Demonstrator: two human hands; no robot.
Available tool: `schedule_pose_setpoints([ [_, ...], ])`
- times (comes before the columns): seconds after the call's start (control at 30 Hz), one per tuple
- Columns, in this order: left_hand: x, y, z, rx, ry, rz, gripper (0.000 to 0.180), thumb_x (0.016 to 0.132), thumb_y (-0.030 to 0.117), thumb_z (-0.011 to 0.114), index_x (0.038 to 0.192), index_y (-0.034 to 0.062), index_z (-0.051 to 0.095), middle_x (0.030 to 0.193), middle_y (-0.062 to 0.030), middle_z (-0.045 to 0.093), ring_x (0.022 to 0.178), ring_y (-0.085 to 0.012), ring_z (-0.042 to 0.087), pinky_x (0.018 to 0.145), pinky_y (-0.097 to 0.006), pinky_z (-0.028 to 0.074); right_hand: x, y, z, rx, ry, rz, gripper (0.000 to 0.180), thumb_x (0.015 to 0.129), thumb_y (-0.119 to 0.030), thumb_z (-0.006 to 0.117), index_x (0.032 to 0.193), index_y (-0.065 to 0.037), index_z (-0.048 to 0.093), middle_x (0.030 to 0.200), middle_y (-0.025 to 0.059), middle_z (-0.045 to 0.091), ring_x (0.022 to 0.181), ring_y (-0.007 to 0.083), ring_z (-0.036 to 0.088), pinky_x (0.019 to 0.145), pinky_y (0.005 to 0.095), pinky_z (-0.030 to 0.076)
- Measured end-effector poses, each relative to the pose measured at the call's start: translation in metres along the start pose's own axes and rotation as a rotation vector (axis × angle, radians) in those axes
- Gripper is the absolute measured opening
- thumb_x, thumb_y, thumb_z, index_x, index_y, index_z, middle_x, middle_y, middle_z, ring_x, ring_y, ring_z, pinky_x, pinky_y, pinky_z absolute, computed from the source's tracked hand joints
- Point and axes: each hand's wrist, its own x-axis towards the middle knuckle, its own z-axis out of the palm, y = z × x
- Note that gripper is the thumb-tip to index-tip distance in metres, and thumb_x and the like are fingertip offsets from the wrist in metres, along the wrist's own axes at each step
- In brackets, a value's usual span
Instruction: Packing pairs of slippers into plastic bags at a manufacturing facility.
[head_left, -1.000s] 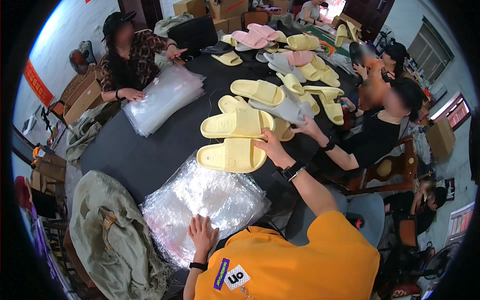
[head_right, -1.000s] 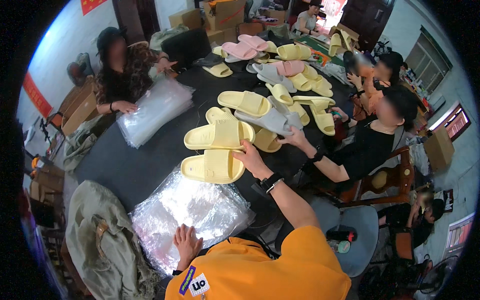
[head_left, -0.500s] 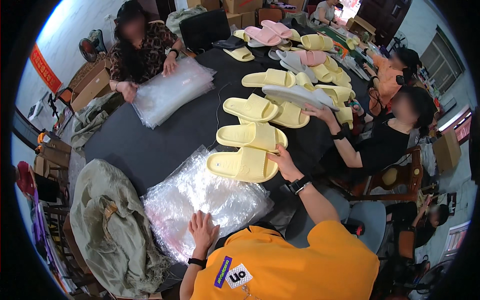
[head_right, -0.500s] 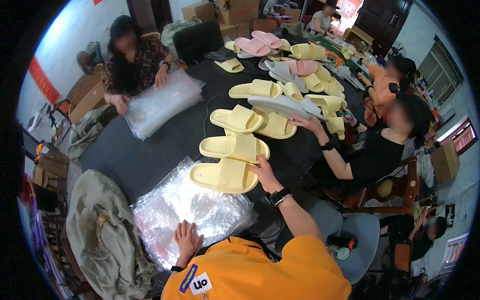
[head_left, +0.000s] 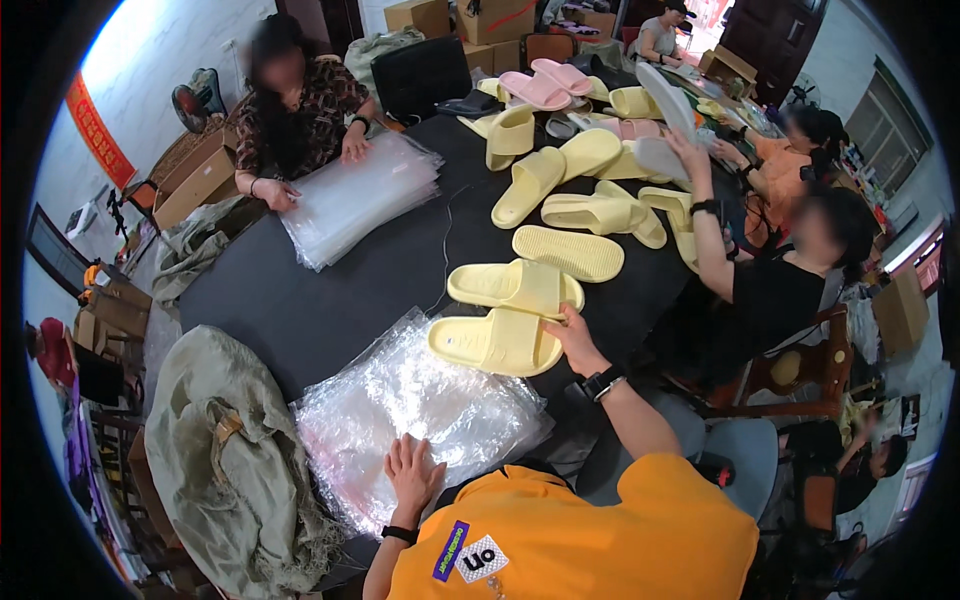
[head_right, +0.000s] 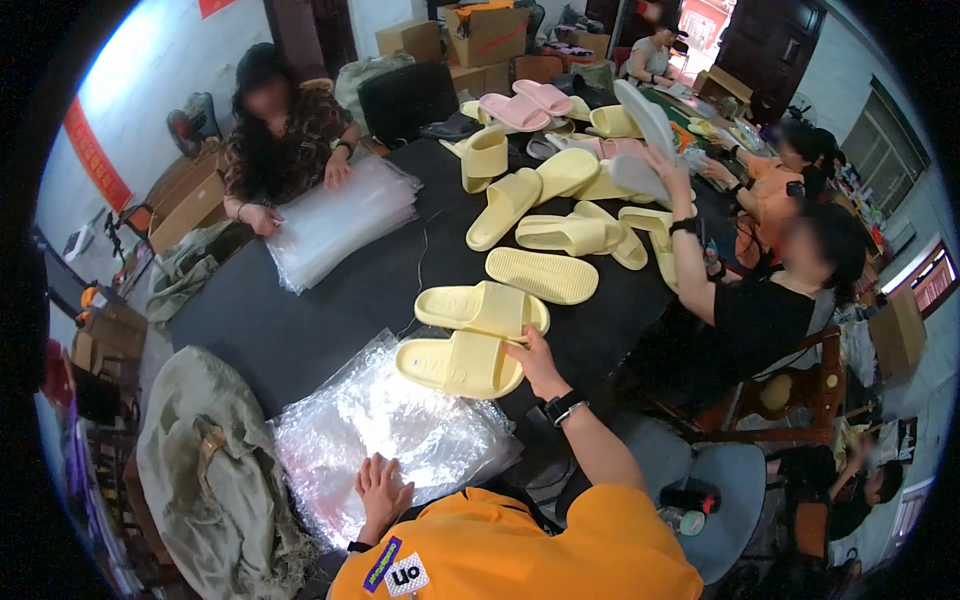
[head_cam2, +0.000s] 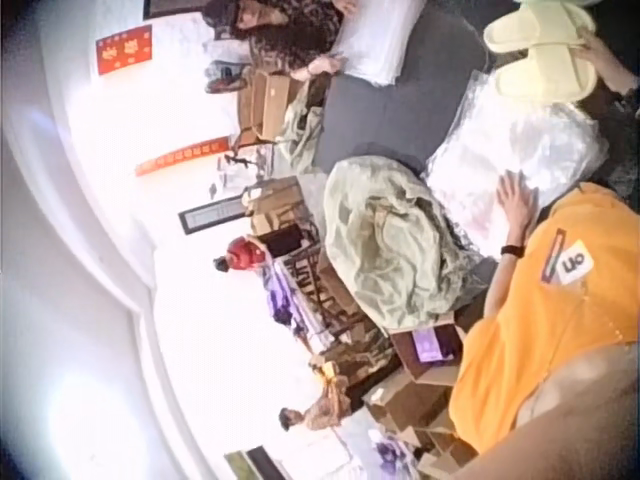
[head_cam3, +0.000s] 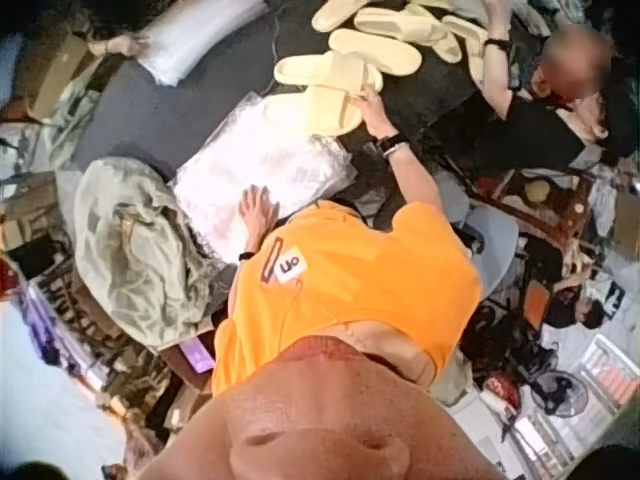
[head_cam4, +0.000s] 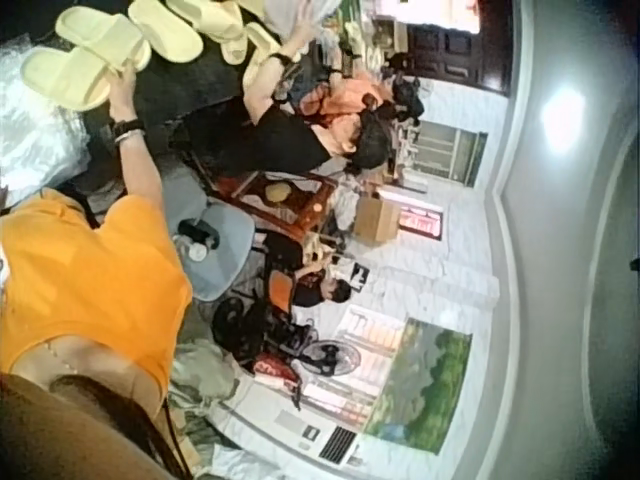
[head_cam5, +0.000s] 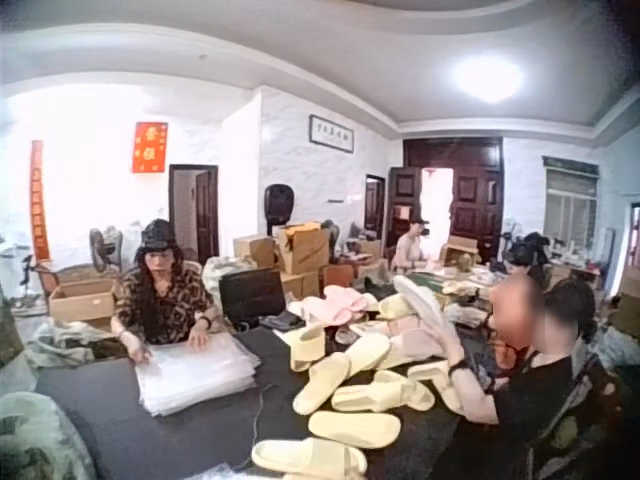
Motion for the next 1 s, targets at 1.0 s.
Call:
schedule_pose_setpoints([
  [1.0, -0.002, -0.001, 0.008, 0.004, 0.048, -0.005, 0.056, 0.078, 0.046, 0.059, 0.125, 0.0198, 0.047, 0.139, -0.0127, 0.033, 0.130, -0.0325, 0.023, 0.104, -0.049, 0.012, 0.031, 0.044, -0.001, -0.053, 0.176, -0.048, 0.035, 0.077, -0.001, 0.059, 0.110, 0.000, 0.044, 0.104, 0.0100, 0.055, 0.094, 0.0174, 0.054, 0.081, 0.0283, 0.044],
])
